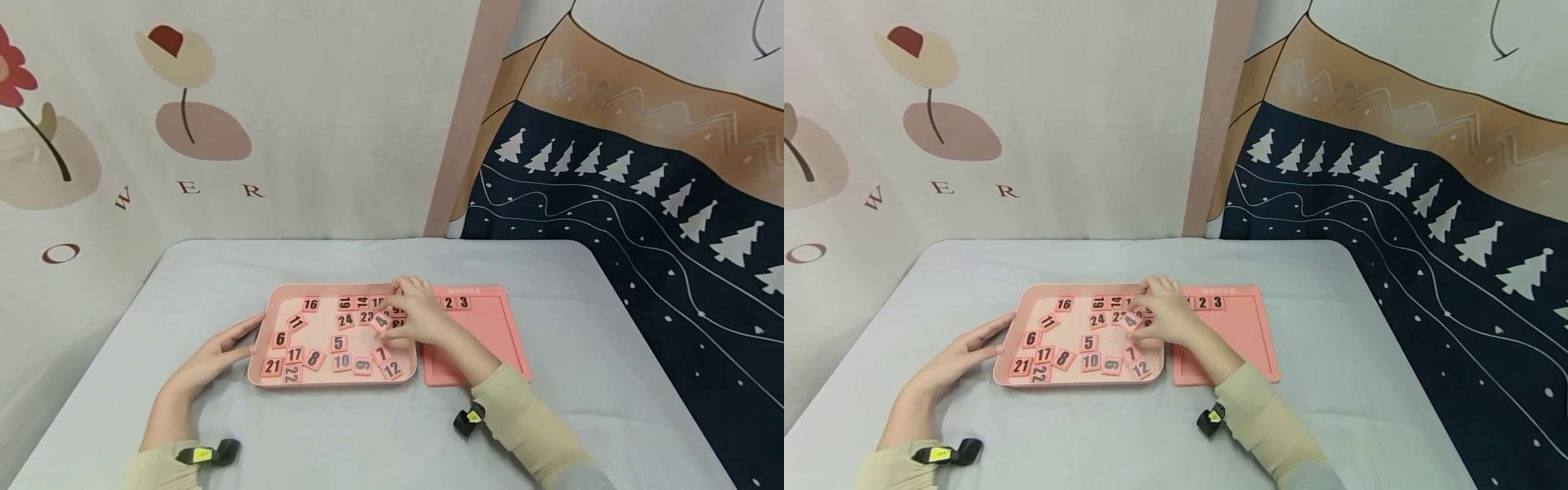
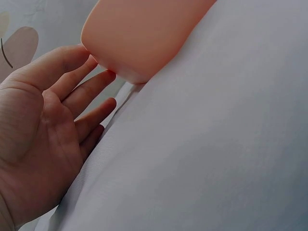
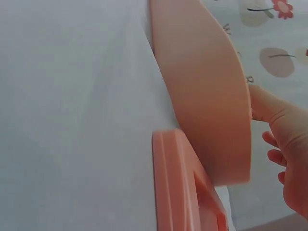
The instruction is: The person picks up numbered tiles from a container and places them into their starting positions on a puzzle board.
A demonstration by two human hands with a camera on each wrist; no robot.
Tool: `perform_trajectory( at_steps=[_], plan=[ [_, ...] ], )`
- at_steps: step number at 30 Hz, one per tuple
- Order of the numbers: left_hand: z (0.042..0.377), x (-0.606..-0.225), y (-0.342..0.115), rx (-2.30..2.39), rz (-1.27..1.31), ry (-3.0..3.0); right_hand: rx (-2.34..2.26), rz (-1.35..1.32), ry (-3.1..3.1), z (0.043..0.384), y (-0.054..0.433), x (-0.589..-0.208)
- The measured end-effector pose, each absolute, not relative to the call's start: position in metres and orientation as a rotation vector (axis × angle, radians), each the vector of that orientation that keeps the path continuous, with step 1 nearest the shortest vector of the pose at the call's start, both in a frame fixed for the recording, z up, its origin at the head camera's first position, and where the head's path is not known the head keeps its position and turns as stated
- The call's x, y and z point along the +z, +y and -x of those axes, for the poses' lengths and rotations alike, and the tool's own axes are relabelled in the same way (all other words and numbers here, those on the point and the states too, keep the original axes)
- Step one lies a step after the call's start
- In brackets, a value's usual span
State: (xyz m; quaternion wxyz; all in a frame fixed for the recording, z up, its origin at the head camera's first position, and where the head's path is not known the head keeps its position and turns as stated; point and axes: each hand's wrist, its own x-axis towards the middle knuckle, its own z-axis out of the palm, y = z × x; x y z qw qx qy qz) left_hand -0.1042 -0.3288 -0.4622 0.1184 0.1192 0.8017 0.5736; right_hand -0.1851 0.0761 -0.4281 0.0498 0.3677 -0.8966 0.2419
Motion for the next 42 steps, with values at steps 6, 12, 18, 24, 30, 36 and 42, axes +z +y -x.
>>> perform_trajectory(
  at_steps=[6, 12, 18, 24, 30, 36, 42],
  plan=[
    [0.104, -0.462, -0.33, 1.678, -0.349, 2.349, 0.776, -0.973, -2.689, 0.181, 0.098, -0.426],
    [0.104, -0.462, -0.329, 1.681, -0.356, 2.345, 0.794, -0.807, -2.668, 0.181, 0.124, -0.427],
    [0.103, -0.463, -0.329, 1.688, -0.355, 2.346, 0.807, -0.679, -2.67, 0.184, 0.151, -0.437],
    [0.103, -0.463, -0.328, 1.691, -0.36, 2.339, 0.796, -0.558, -2.705, 0.186, 0.177, -0.447],
    [0.103, -0.462, -0.328, 1.685, -0.35, 2.344, 0.786, -0.449, -2.722, 0.19, 0.201, -0.451],
    [0.104, -0.462, -0.328, 1.691, -0.361, 2.345, 0.763, -0.352, -2.738, 0.192, 0.22, -0.457],
    [0.103, -0.463, -0.328, 1.694, -0.372, 2.344, 0.756, -0.281, -2.774, 0.193, 0.228, -0.464]
  ],
)
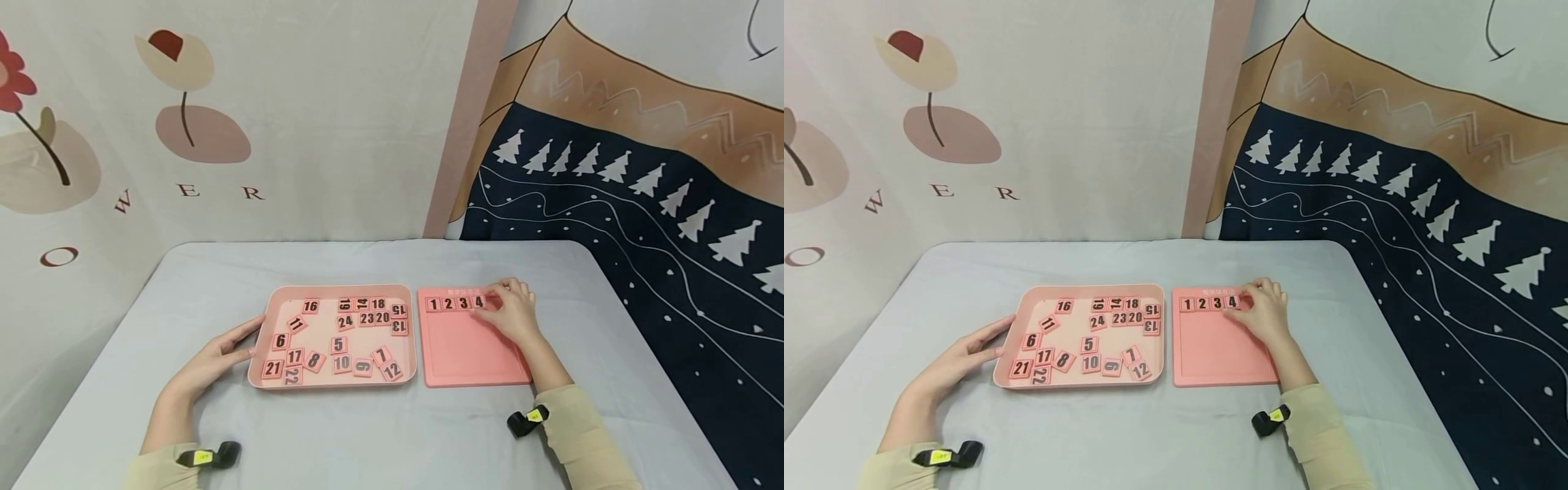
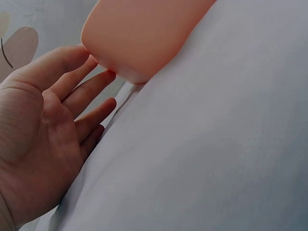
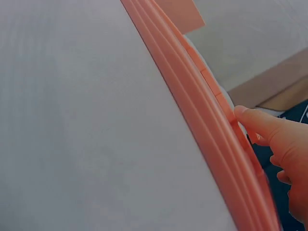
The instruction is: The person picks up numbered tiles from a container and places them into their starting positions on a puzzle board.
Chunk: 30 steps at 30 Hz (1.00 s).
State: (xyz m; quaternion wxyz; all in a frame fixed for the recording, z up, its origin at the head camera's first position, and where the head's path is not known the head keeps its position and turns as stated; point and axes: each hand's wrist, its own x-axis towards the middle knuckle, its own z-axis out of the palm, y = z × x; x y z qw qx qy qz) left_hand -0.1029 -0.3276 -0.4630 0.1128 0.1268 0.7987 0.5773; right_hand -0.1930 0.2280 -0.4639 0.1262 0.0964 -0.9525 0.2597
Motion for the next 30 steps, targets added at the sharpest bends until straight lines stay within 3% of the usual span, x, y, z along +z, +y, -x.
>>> perform_trajectory(
  at_steps=[30],
  plan=[
    [0.1027, -0.4626, -0.3279, 1.693, -0.363, 2.355, 0.647, -0.216, -2.799, 0.1943, 0.2246, -0.465]
  ],
)
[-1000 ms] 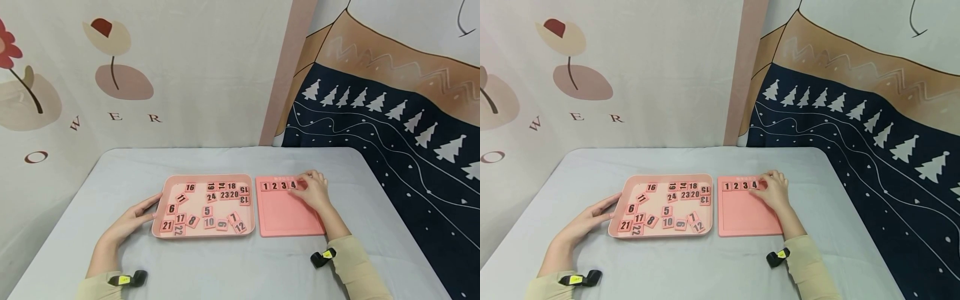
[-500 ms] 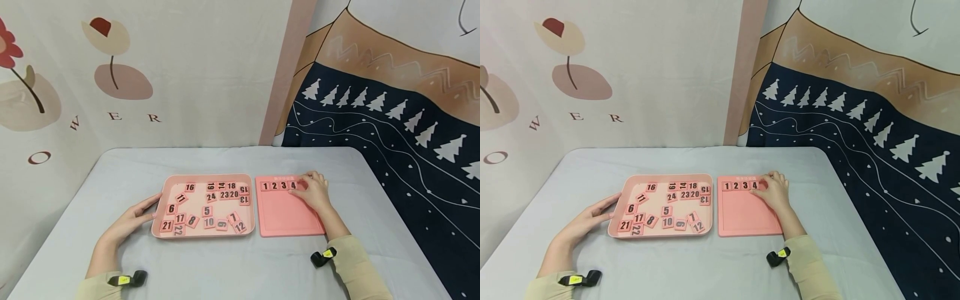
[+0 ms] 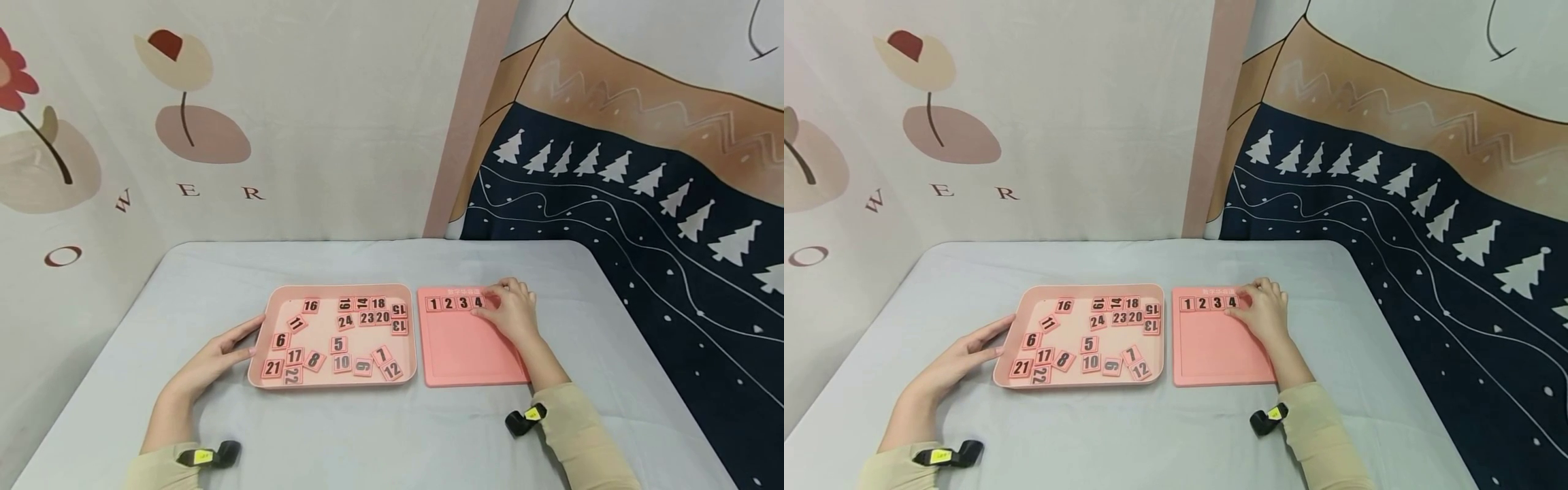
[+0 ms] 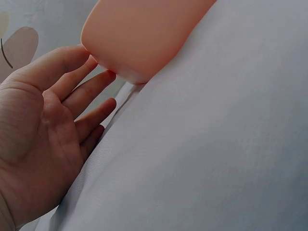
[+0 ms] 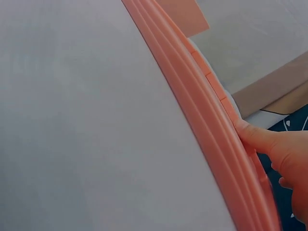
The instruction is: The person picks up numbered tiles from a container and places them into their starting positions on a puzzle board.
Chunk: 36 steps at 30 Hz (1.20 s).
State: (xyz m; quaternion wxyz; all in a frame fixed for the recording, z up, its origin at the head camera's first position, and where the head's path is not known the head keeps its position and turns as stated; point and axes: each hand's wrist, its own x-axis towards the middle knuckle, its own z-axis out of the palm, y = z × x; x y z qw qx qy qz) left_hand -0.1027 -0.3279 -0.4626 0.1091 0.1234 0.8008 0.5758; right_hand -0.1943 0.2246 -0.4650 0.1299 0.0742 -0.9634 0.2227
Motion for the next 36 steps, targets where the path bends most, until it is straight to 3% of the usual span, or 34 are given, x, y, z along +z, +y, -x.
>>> perform_trajectory(
  at_steps=[8, 20, 36],
  plan=[
    [0.102, -0.461, -0.326, 1.684, -0.354, 2.361, 0.706, -0.359, -2.703, 0.187, 0.2, -0.437],
    [0.103, -0.462, -0.327, 1.687, -0.361, 2.356, 0.788, -0.773, -2.62, 0.167, 0.112, -0.407],
    [0.102, -0.461, -0.327, 1.675, -0.358, 2.368, 0.537, -1.145, -2.741, 0.159, 0.031, -0.428]
  ],
)
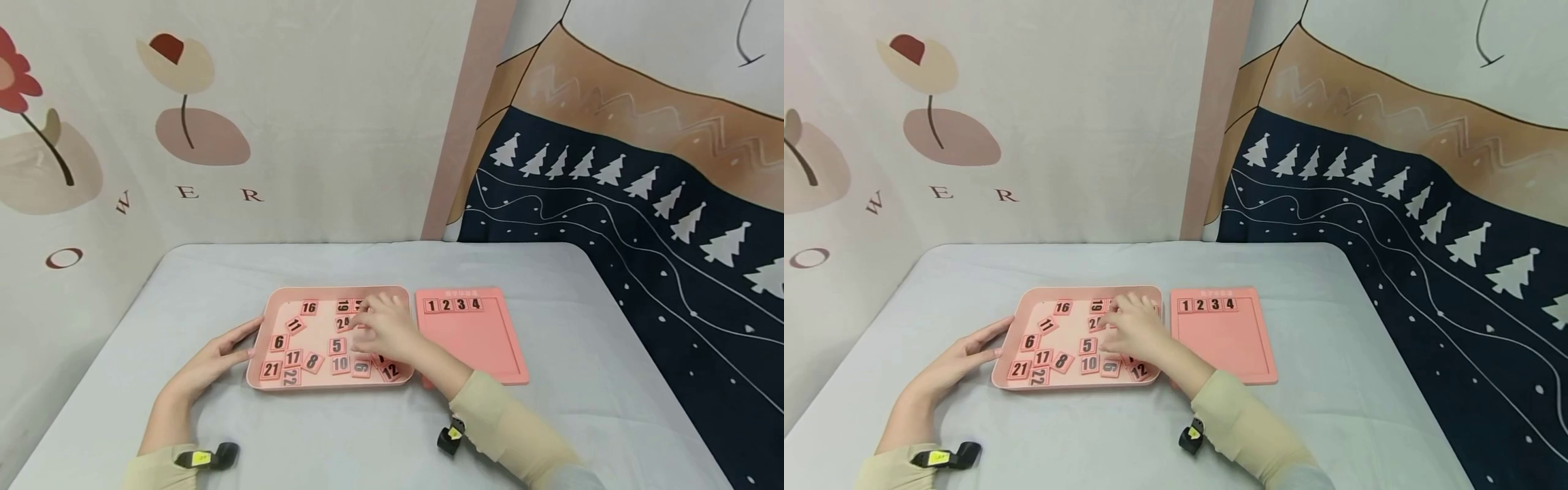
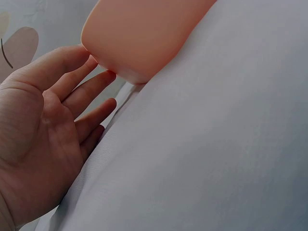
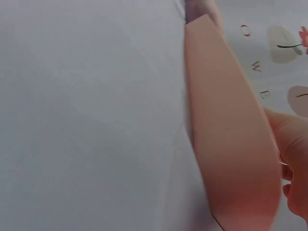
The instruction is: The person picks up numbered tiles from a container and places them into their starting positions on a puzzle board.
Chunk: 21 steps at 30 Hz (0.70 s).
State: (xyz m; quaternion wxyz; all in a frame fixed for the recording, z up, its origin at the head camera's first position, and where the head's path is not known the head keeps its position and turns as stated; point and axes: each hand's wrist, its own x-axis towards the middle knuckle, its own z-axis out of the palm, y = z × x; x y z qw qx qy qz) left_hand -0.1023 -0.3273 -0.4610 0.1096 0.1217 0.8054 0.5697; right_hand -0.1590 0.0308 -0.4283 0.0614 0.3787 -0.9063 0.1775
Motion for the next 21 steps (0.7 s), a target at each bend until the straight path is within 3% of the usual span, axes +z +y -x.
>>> perform_trajectory(
  at_steps=[21],
  plan=[
    [0.102, -0.461, -0.328, 1.687, -0.376, 2.364, 0.339, -1.178, -2.843, 0.166, 0.003, -0.446]
  ],
)
